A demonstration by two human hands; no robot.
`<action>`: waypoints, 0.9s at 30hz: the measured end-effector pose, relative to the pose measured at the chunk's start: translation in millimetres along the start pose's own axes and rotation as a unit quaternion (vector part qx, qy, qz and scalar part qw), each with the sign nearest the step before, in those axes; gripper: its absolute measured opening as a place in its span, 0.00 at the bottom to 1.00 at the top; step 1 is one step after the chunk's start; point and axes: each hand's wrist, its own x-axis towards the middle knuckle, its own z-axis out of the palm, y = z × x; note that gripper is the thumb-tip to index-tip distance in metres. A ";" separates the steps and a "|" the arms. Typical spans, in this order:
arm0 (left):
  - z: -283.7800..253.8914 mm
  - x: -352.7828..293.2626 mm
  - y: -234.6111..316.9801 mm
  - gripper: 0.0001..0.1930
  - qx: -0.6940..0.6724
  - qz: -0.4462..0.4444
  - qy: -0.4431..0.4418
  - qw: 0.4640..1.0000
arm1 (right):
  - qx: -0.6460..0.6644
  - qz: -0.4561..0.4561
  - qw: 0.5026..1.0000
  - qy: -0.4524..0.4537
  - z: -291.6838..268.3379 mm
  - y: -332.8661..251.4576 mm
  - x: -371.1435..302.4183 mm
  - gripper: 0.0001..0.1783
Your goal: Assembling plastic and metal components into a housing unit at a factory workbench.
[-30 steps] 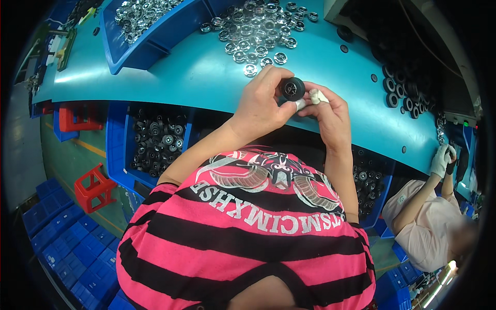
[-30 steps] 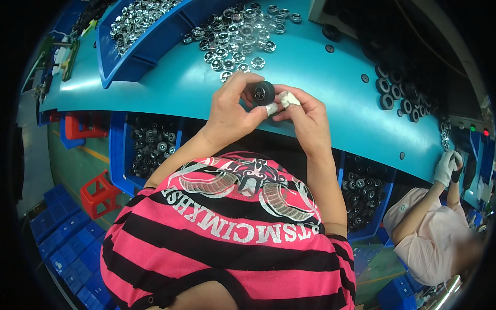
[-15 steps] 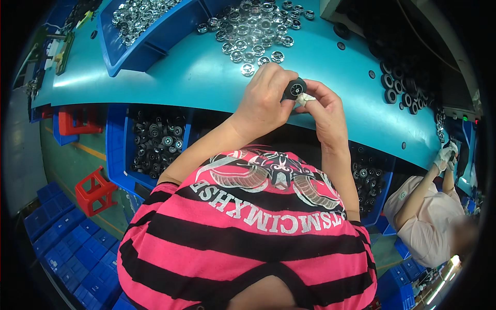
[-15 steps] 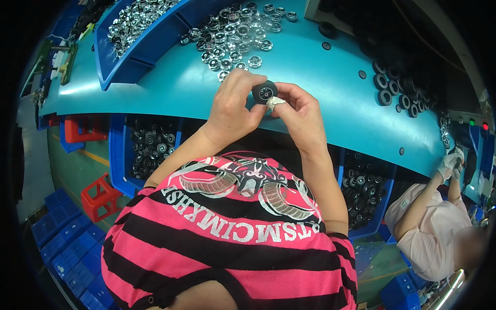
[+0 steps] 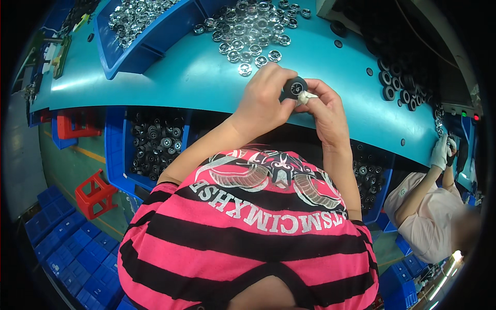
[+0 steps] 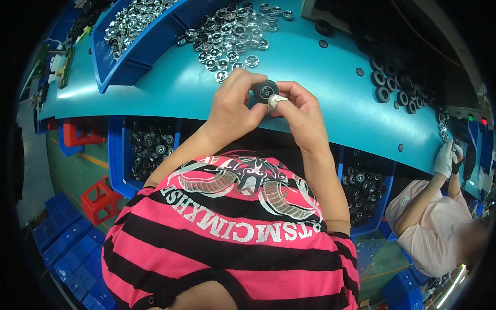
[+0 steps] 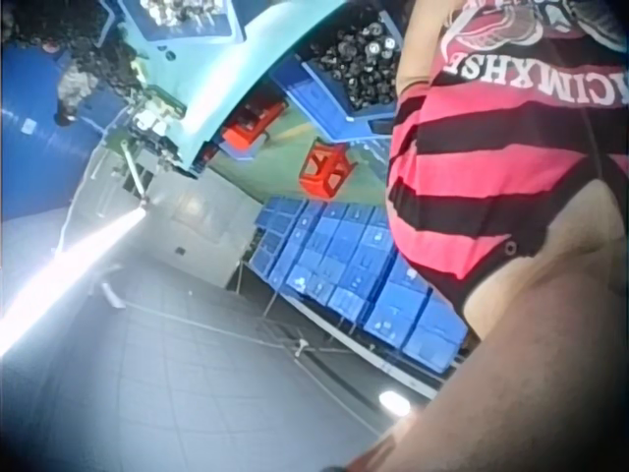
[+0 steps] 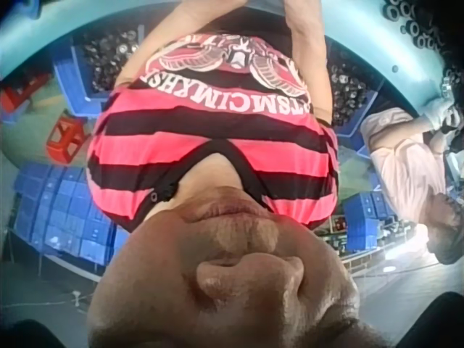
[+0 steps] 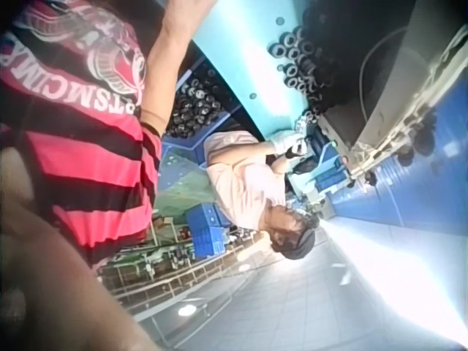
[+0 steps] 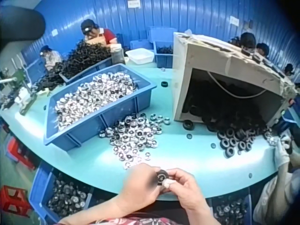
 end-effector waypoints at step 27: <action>-17.3 -16.2 2.5 0.23 -0.047 -0.086 -0.012 0.995 | -0.042 -0.014 0.999 -0.018 12.7 1.0 2.3 0.17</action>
